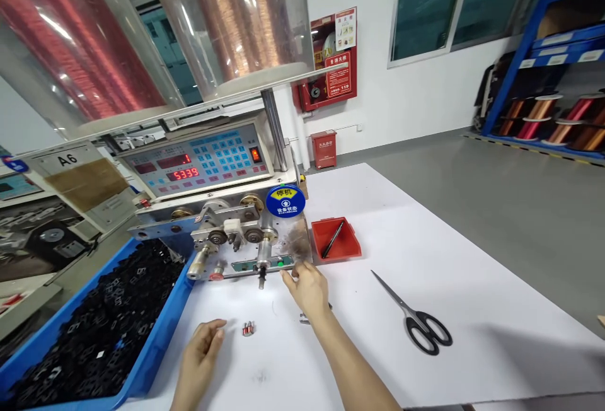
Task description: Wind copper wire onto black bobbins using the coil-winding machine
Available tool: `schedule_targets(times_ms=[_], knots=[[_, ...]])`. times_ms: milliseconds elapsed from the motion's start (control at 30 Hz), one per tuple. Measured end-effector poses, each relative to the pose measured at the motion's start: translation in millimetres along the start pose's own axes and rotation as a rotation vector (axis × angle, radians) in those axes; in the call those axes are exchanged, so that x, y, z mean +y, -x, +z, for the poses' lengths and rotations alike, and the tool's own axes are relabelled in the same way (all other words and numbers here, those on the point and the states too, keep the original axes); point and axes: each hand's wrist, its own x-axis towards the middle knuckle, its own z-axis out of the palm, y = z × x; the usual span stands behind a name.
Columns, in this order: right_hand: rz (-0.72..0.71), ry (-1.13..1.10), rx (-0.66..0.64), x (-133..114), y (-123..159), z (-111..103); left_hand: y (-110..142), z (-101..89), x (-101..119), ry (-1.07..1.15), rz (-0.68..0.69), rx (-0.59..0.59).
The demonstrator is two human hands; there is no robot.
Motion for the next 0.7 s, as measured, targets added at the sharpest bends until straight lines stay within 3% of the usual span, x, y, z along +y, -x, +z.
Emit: schedule_targets(times_ms=[133, 233, 333, 533, 700], knots=[[-0.120, -0.056, -0.043, -20.8, 41.9, -1.0, -11.0, 3.2, 11.4, -0.124, 0.161, -0.251], [-0.186, -0.127, -0.150, -36.9, 79.6, 6.0, -20.3, 2.7, 22.7, -0.194, 0.235, -0.460], [-0.217, -0.175, -0.250, -44.5, 102.0, 12.5, -25.0, 1.2, 32.7, -0.255, 0.281, -0.590], [-0.247, -0.137, -0.278, -43.5, 100.4, 20.3, -20.9, -1.0, 44.7, -0.291, 0.335, -0.590], [-0.523, -0.036, -0.315, -7.3, 103.9, 37.1, 3.5, 0.0, 38.6, -0.410, 0.330, -0.412]])
